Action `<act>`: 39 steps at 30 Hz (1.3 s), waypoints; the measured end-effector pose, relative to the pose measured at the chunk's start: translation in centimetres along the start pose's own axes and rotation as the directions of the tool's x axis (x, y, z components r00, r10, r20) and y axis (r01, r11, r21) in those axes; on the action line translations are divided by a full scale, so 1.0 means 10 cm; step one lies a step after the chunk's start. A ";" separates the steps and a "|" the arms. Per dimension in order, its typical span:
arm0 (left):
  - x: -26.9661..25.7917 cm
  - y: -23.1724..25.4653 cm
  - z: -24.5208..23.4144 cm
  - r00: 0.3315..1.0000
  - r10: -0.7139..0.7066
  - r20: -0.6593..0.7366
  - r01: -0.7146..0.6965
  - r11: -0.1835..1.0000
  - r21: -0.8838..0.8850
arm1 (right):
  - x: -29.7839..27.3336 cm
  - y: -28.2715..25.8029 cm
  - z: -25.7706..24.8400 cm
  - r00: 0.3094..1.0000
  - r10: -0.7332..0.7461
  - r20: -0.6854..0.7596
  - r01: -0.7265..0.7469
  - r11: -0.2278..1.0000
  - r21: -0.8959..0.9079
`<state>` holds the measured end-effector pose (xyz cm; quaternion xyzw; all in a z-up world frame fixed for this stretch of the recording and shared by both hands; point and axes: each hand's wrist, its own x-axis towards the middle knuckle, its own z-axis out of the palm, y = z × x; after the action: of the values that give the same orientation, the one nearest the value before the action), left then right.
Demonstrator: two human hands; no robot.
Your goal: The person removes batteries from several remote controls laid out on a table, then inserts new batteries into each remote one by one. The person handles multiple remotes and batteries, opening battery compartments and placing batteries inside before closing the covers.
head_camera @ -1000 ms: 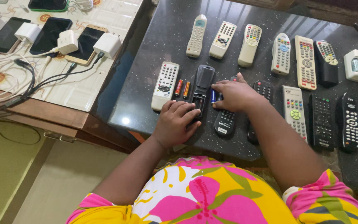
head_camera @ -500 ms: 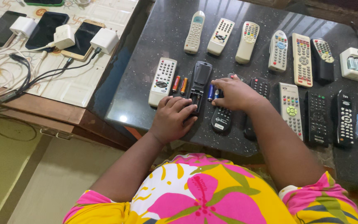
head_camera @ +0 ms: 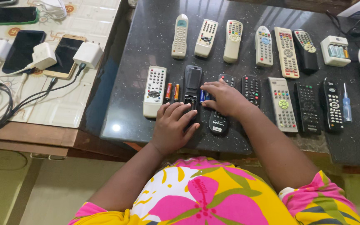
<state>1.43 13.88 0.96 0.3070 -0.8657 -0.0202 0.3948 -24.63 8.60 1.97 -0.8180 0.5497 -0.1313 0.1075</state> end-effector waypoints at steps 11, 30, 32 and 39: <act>0.64 0.04 0.47 0.902 0.071 0.425 -0.133 0.984 0.118 | -0.71 -0.03 -0.07 0.948 0.226 -0.224 -0.277 0.932 -0.235; 0.68 0.60 0.67 0.864 -0.132 0.486 -0.015 0.958 0.286 | -1.24 0.25 -0.29 0.995 0.037 -0.096 -0.057 0.974 -0.221; 0.66 0.67 0.74 0.898 -0.145 0.415 0.012 0.952 0.306 | -1.26 0.30 -0.29 0.992 -0.029 -0.124 0.001 0.976 -0.220; 0.67 0.93 0.85 0.938 -0.241 0.249 0.132 0.914 0.384 | -1.27 0.40 -0.28 0.980 -0.119 -0.161 0.077 0.966 -0.246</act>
<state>-12.64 16.02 2.14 0.4501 -0.8694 0.0566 0.1960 -33.59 18.79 2.09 -0.8366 0.5274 -0.1407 -0.0470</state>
